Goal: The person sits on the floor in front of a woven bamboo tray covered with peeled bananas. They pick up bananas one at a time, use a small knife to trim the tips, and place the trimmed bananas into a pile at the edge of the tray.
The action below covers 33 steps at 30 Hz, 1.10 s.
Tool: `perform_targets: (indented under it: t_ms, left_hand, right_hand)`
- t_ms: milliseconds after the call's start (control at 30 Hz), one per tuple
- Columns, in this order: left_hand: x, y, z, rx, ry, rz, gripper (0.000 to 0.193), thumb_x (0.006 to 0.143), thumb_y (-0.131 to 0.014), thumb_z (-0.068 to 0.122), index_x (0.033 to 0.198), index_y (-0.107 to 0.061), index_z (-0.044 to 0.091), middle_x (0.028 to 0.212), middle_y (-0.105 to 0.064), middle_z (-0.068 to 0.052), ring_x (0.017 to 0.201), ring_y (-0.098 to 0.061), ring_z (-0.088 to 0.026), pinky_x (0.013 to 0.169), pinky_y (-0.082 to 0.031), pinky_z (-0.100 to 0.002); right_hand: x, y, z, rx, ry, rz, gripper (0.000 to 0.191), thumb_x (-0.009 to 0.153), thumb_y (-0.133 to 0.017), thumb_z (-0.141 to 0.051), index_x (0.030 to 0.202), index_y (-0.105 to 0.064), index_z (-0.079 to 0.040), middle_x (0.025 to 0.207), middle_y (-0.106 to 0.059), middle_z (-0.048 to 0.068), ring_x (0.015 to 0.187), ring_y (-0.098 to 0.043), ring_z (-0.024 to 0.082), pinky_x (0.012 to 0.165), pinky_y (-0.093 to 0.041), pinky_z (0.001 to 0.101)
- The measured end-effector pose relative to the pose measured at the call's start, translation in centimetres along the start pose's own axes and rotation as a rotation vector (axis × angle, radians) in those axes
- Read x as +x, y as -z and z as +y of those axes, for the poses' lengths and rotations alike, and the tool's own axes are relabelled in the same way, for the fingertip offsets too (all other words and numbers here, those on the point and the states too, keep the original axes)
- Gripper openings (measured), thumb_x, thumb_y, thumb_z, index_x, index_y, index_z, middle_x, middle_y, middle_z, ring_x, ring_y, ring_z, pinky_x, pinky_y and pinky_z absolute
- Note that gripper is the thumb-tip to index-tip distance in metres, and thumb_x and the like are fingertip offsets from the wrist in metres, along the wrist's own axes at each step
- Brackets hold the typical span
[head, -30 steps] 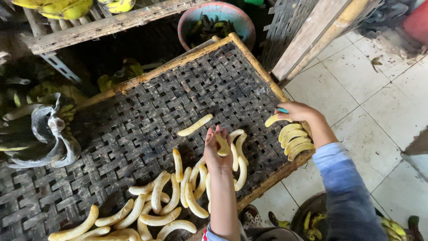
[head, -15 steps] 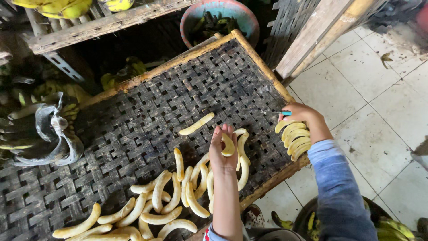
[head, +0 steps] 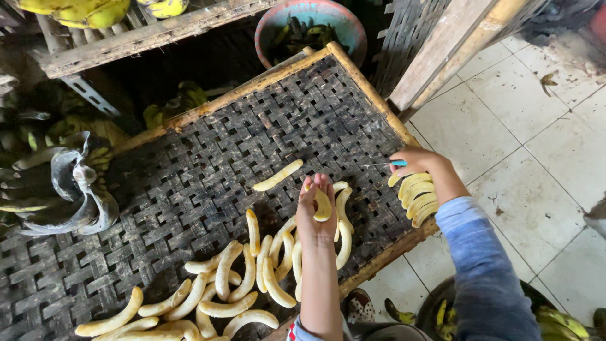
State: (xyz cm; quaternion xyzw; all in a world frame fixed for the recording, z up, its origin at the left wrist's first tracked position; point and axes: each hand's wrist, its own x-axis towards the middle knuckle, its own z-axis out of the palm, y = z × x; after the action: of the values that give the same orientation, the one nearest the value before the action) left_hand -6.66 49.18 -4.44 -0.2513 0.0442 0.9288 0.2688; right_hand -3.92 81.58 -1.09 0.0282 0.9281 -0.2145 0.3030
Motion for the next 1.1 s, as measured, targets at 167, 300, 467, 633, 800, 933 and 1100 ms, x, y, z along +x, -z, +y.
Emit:
perform_targets:
  t_ms: [167,300,467,633,800,933,1100]
  left_hand:
    - [0.0,0.0,-0.4,0.009,-0.004,0.036,0.028,0.1,-0.044,0.003,0.127,-0.052,0.006,0.122,-0.065,-0.014,0.116,-0.064,-0.027,0.112,-0.045,-0.043]
    - [-0.3,-0.3,-0.5,0.018,-0.001,0.021,0.03,0.1,-0.043,0.003,0.13,-0.049,0.006,0.122,-0.065,-0.013,0.118,-0.063,-0.026,0.113,-0.045,-0.042]
    - [-1.3,-1.9,-0.6,0.081,-0.011,-0.032,0.027,0.104,-0.043,0.007,0.131,-0.045,0.007,0.127,-0.062,-0.014,0.123,-0.063,-0.03,0.116,-0.044,-0.047]
    - [-3.1,-4.2,-1.6,0.449,-0.3,-0.107,0.034,0.11,-0.04,0.018,0.143,-0.039,0.014,0.151,-0.056,-0.014,0.134,-0.057,-0.018,0.117,-0.037,-0.038]
    - [-4.3,-4.9,-1.3,0.802,-0.362,-0.091,0.052,0.109,-0.039,0.011,0.16,-0.03,0.017,0.168,-0.042,-0.004,0.107,-0.045,-0.026,0.091,-0.036,-0.046]
    - [-4.2,-5.1,-2.0,1.039,-0.388,-0.209,0.058,0.103,-0.041,0.008,0.16,-0.031,0.015,0.166,-0.04,-0.008,0.112,-0.054,-0.022,0.096,-0.048,-0.036]
    - [-4.2,-5.4,-3.1,1.137,-0.547,-0.13,0.068,0.105,-0.056,0.013,0.162,-0.019,0.017,0.166,-0.023,-0.012,0.153,-0.025,-0.025,0.121,-0.028,-0.041]
  right_hand:
    - [0.3,0.2,0.3,0.045,-0.104,-0.053,0.019,0.081,-0.074,-0.018,0.099,-0.075,-0.012,0.097,-0.078,0.002,0.091,-0.072,0.019,0.082,-0.056,0.0377]
    - [0.5,-0.4,0.6,0.105,-0.015,-0.068,0.02,0.08,-0.076,-0.02,0.099,-0.078,-0.013,0.099,-0.08,0.0,0.094,-0.074,0.017,0.085,-0.056,0.0353]
    - [-0.2,-1.9,-1.3,0.221,-0.077,0.199,0.032,0.079,-0.082,-0.025,0.106,-0.072,-0.012,0.101,-0.076,0.002,0.097,-0.071,0.019,0.086,-0.054,0.0369]
    - [-1.0,-8.0,-10.9,1.253,0.075,0.333,0.026,0.097,-0.07,-0.027,0.099,-0.074,-0.002,0.071,-0.064,0.004,0.05,-0.048,0.008,0.045,-0.035,0.0254]
    - [-1.7,-10.9,-16.4,1.478,0.011,0.151,0.019,0.099,-0.07,-0.019,0.094,-0.064,-0.002,0.062,-0.058,0.003,0.048,-0.05,0.009,0.042,-0.037,0.0253]
    - [-2.3,-9.3,-15.1,1.602,0.061,0.126,0.021,0.093,-0.071,-0.015,0.111,-0.068,-0.003,0.066,-0.059,-0.001,0.05,-0.051,0.007,0.044,-0.039,0.0234]
    - [-2.1,-4.6,-9.6,1.007,-0.074,0.194,0.03,0.089,-0.079,-0.018,0.113,-0.066,-0.007,0.078,-0.067,0.001,0.058,-0.057,0.012,0.05,-0.044,0.0274]
